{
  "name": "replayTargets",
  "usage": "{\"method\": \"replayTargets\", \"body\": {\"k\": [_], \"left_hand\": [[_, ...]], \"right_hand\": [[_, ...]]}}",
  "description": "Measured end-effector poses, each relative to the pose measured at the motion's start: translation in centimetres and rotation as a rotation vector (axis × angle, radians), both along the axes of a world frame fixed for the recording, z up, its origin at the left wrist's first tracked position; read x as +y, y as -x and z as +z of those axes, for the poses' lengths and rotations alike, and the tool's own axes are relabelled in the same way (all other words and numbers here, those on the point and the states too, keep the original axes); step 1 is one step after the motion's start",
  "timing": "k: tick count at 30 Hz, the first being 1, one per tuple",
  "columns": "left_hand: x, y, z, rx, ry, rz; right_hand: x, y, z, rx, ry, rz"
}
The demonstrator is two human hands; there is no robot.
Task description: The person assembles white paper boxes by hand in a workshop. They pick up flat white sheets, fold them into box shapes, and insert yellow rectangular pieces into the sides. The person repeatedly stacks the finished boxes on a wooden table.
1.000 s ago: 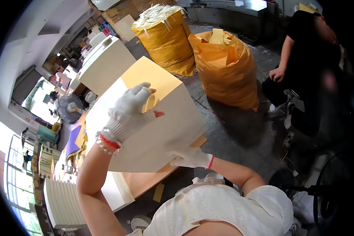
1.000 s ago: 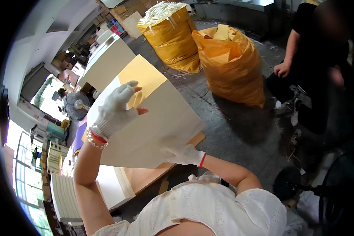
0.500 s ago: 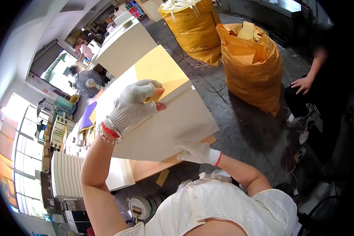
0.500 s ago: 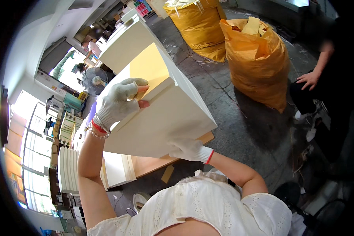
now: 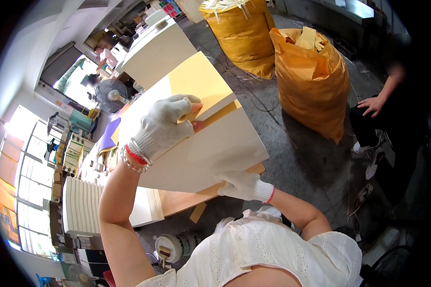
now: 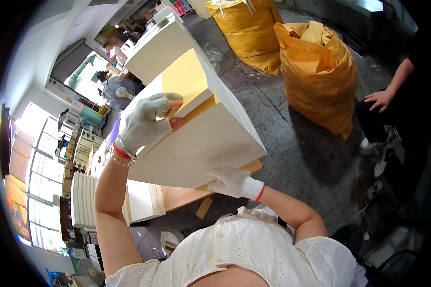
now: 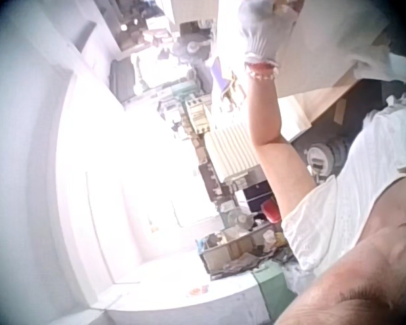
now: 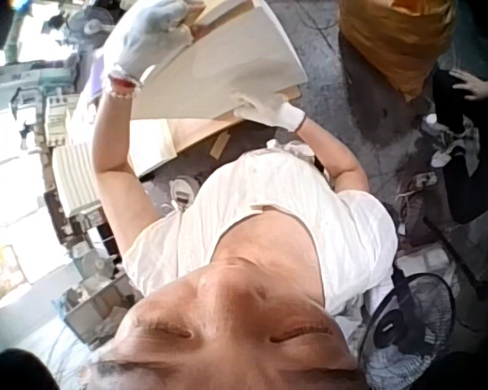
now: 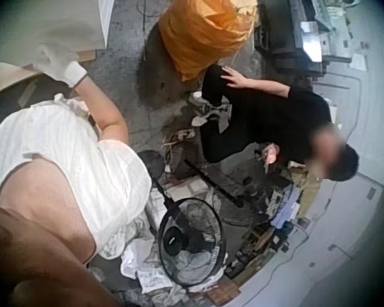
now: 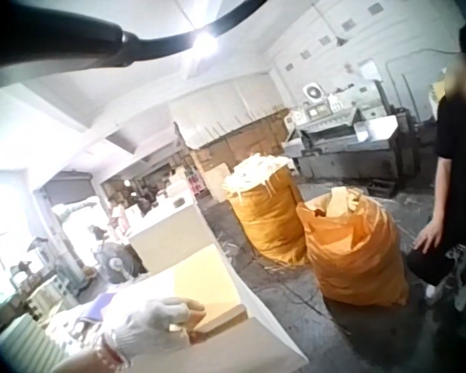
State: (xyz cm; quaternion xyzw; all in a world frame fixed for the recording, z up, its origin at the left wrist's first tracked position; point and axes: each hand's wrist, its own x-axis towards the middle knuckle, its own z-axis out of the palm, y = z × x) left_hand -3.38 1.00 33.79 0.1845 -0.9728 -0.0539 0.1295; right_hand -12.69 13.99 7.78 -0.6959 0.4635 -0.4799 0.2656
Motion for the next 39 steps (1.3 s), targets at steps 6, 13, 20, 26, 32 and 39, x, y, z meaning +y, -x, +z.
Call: {"method": "replayTargets", "body": {"k": [6, 13, 20, 26, 32, 39], "left_hand": [[0.9, -0.8, -1.4, 0.074, 0.458, 0.001], [1.6, 0.4, -2.0, 0.109, 0.284, 0.067], [-5.2, -4.1, 4.9, 0.523, 0.115, 0.372], [-9.0, -19.8, 11.8, 1.245, 0.131, 0.154], [-11.9, -34.3, 10.4, 1.763, -0.037, 0.138], [-18.7, -45.8, 6.7, 2.031, -0.418, 0.033]], "right_hand": [[2.3, 4.0, 14.2, -0.598, 0.208, -0.12], [0.0, 5.0, 18.6, -1.131, -0.168, 0.153], [-3.5, -2.5, 21.1, -0.912, 0.089, 0.151], [-8.4, -12.9, 19.4, 0.359, 0.516, -0.076], [-10.1, -21.7, 17.4, 0.763, 0.535, -0.215], [-10.0, -23.4, 17.8, 0.828, 0.524, -0.272]]}}
